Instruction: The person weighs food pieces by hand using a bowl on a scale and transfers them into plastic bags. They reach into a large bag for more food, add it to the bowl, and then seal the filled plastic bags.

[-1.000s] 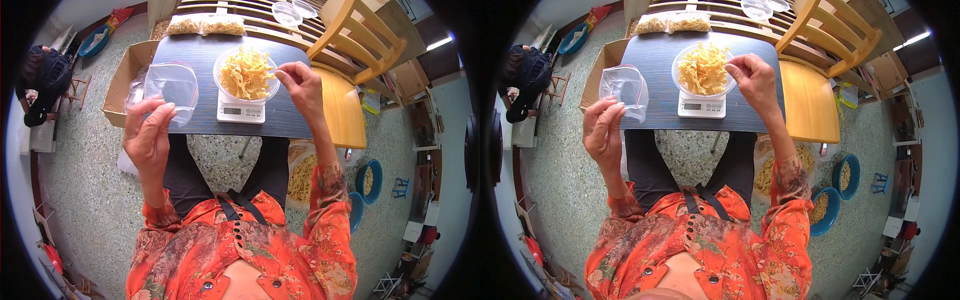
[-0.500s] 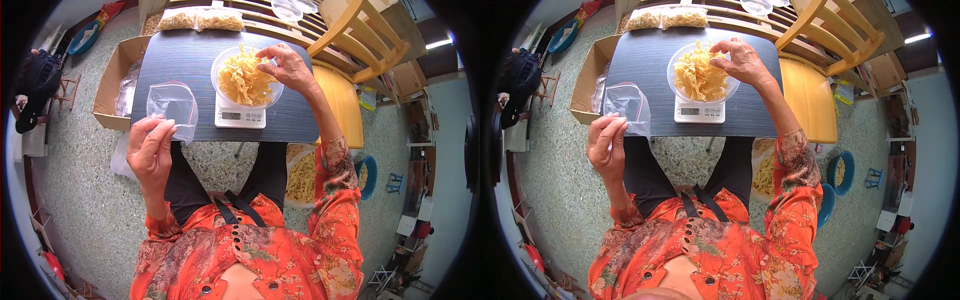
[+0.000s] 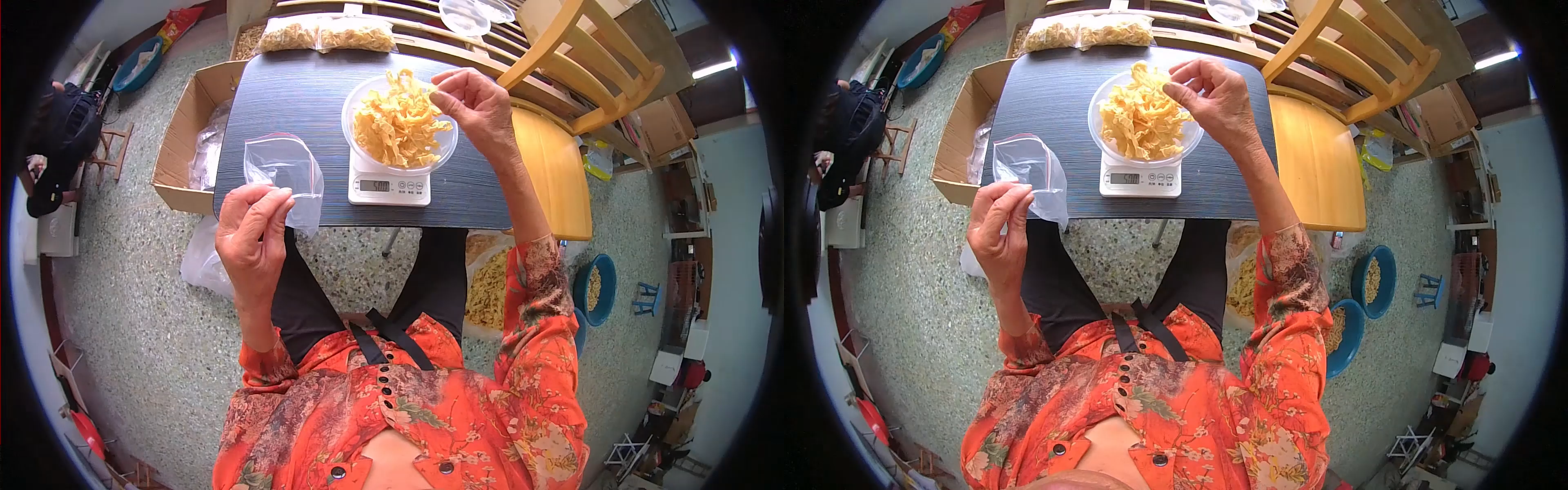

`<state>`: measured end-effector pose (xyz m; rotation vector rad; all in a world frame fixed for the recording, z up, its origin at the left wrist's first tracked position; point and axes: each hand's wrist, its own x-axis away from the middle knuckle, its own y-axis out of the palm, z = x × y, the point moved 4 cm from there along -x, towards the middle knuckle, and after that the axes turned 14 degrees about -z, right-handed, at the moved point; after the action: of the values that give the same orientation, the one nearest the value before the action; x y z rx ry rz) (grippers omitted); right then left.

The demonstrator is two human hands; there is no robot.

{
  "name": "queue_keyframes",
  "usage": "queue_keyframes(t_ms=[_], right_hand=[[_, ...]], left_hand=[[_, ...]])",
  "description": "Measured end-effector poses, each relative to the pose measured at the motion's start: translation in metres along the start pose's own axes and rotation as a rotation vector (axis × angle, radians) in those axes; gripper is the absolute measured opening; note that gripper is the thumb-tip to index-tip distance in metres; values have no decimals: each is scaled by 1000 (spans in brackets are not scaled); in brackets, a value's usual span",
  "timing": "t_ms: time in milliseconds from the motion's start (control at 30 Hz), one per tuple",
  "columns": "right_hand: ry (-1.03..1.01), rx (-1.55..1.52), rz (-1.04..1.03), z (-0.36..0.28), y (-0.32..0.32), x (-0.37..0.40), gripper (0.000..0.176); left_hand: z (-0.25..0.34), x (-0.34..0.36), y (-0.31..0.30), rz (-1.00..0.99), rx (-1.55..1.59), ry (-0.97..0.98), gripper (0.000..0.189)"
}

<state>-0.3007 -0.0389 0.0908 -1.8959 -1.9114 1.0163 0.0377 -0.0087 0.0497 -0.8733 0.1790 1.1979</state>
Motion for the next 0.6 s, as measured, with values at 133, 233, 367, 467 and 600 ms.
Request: queue_keyframes(t_ms=[133,233,367,467,600], right_hand=[[-2,-318,71,3,1,2,18],[52,-550,103,1,-4,5,16],[-71,-706,73,-2,-6,0,15],[-65,-807,118,-4,-6,-3,15],[12,-789,186,-4,-1,-4,15]], left_hand=[[2,-5,-1,-51,14,-54,16],[0,-16,-4,-50,-63,1,16],[-5,-33,-7,-33,-33,50,16],[-7,-41,-8,-49,0,64,16],[-12,-47,-3,-72,9,56,15]])
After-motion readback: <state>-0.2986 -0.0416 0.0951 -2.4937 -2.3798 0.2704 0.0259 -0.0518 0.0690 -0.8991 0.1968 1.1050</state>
